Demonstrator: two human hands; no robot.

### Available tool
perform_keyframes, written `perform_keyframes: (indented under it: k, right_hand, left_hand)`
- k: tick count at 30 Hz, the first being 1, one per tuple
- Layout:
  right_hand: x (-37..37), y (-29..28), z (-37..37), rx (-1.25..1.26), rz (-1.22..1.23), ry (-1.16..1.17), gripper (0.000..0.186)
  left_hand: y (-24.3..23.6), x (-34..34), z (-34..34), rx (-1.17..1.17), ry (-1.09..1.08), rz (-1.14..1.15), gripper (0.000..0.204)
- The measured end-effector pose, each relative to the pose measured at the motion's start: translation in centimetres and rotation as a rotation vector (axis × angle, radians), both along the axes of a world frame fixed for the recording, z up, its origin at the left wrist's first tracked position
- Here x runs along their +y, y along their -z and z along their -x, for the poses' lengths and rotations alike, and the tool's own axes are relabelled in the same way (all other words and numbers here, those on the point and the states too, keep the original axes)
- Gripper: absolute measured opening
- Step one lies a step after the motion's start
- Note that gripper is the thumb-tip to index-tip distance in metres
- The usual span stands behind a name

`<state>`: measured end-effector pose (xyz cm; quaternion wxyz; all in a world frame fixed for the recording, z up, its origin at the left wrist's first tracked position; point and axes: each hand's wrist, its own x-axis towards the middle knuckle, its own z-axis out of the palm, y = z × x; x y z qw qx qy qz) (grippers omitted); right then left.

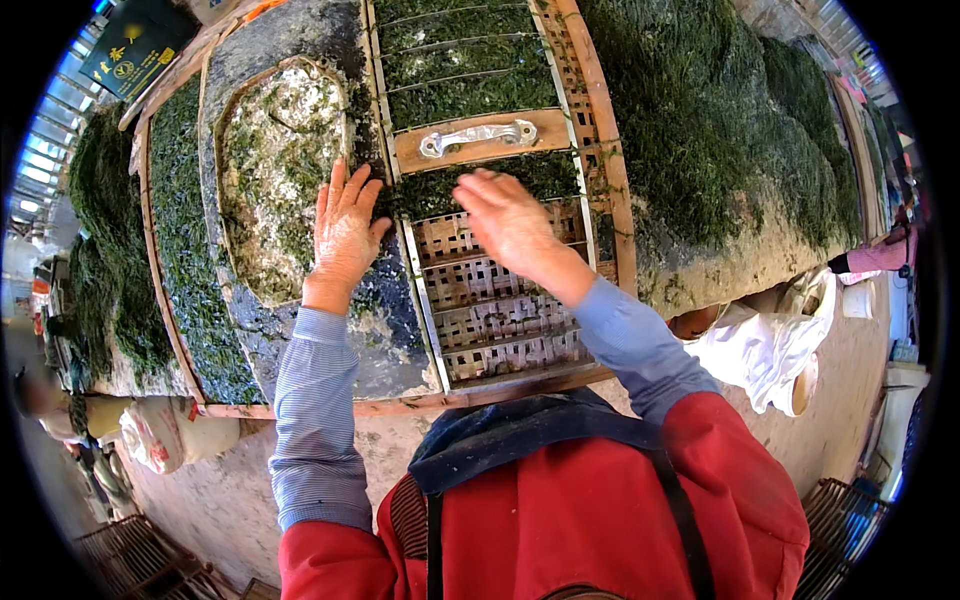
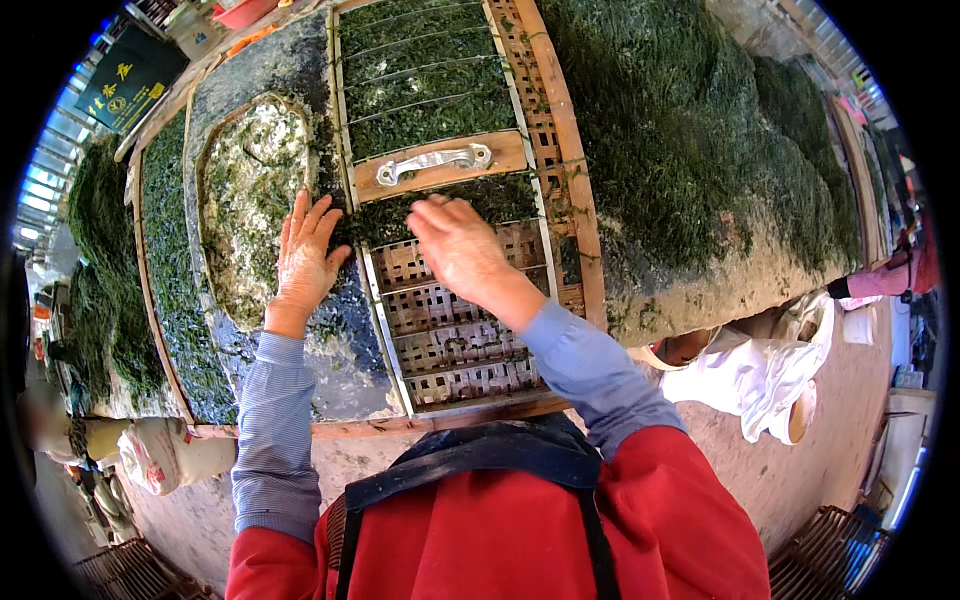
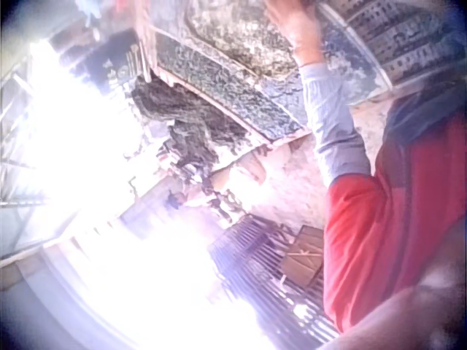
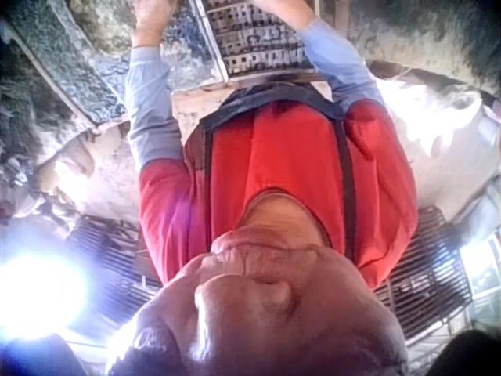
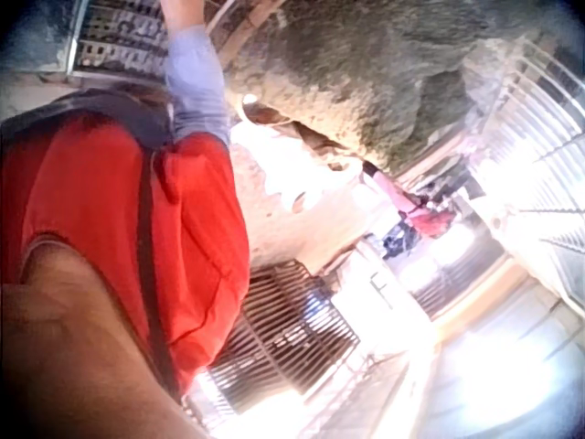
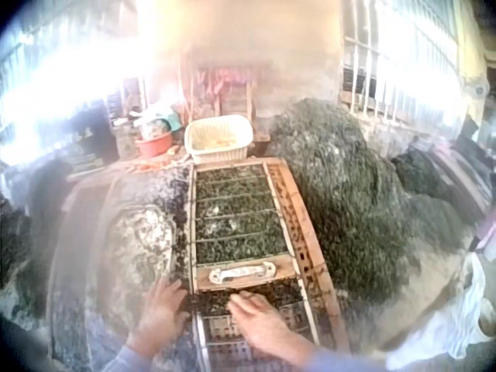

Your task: The person processes tea leaves by hand by picking up clusters of leaves from a large mound and spreading them into a wooden pressing frame.

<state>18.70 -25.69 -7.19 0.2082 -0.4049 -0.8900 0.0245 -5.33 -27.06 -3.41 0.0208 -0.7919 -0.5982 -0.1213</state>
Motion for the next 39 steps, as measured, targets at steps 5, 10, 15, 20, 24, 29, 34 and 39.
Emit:
perform_keyframes:
  k: [5,10,15,20,24,29,34,39]
  right_hand:
    - [0.3,1.2,3.7,-0.034,0.079,-0.105,0.039]
    - [0.3,1.1,4.6,-0.121,0.078,-0.078,0.042]
    - [1.1,3.6,4.7,-0.095,0.188,-0.024,0.027]
    - [0.3,0.1,4.2,-0.172,0.245,-0.005,0.039]
    - [-0.4,-0.6,4.8,-0.198,0.192,-0.062,0.033]
    - [0.7,0.4,1.4,0.16,0.122,-0.205,0.031]
    - [-1.4,-4.2,-4.8,-0.168,0.136,0.138,0.024]
    - [-0.9,1.2,-6.3,-0.088,-0.001,0.313,0.042]
  left_hand:
    - [1.7,1.3,-0.1,-0.072,-0.039,-0.109,0.026]
    - [-0.5,2.3,-3.7,0.115,-0.099,-0.028,0.014]
    - [0.2,4.4,-8.9,-0.534,0.239,0.123,0.028]
    - [-3.1,1.1,-3.1,-0.517,-0.057,-0.084,0.025]
    - [2.5,-4.3,8.6,0.022,-0.382,-0.163,0.042]
    - [4.5,-6.7,7.1,-0.273,-0.406,-0.229,0.028]
    - [5.5,-6.3,9.6,-0.5,-0.492,-0.173,0.019]
    - [-1.5,-3.1,2.6,-1.041,-0.523,-0.008,0.022]
